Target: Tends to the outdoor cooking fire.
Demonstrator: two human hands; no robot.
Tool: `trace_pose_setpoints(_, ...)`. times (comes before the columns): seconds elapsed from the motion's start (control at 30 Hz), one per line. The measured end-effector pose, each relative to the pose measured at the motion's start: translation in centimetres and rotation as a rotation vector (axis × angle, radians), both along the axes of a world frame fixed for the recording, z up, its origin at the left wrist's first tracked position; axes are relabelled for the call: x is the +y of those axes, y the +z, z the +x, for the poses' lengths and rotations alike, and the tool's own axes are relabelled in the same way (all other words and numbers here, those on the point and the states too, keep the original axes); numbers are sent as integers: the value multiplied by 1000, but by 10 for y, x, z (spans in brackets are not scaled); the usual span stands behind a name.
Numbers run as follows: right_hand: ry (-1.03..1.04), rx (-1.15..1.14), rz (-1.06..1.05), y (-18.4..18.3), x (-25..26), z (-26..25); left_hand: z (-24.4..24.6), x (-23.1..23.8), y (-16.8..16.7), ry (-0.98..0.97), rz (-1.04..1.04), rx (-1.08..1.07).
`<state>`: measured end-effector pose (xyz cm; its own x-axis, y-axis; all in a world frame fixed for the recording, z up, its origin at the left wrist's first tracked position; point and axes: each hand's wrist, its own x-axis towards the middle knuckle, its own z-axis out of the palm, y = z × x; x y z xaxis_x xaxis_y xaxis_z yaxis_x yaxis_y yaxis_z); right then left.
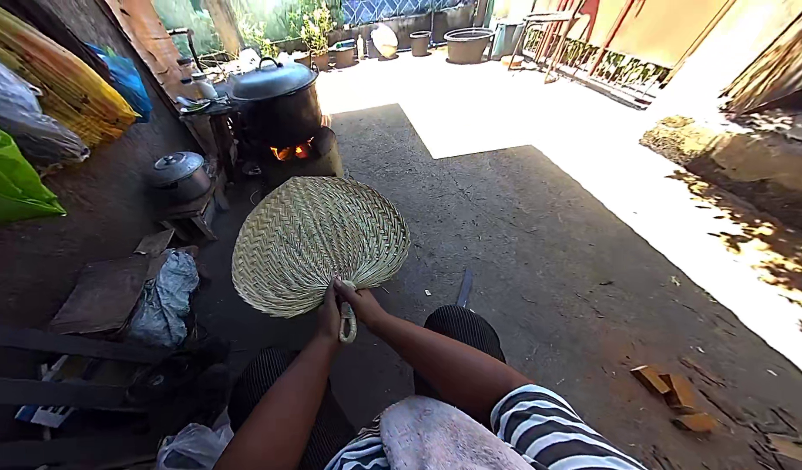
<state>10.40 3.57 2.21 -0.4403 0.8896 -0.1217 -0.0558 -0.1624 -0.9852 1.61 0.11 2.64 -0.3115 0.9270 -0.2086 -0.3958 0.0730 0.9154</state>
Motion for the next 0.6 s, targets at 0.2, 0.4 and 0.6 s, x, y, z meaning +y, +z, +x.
trace_pose_setpoints(0.2, 1, -54, -158, 19, -9, -1, 2, -8, 1, 141, -137, 206)
trace_pose_setpoints(0.4, -69, 101, -175, 19, -16, -3, -1, -9, 17, -29, -62, 29)
trace_pose_setpoints(0.6, -96, 71, 78, 18, -17, 11, 11, -16, 33, -39, -23, -73)
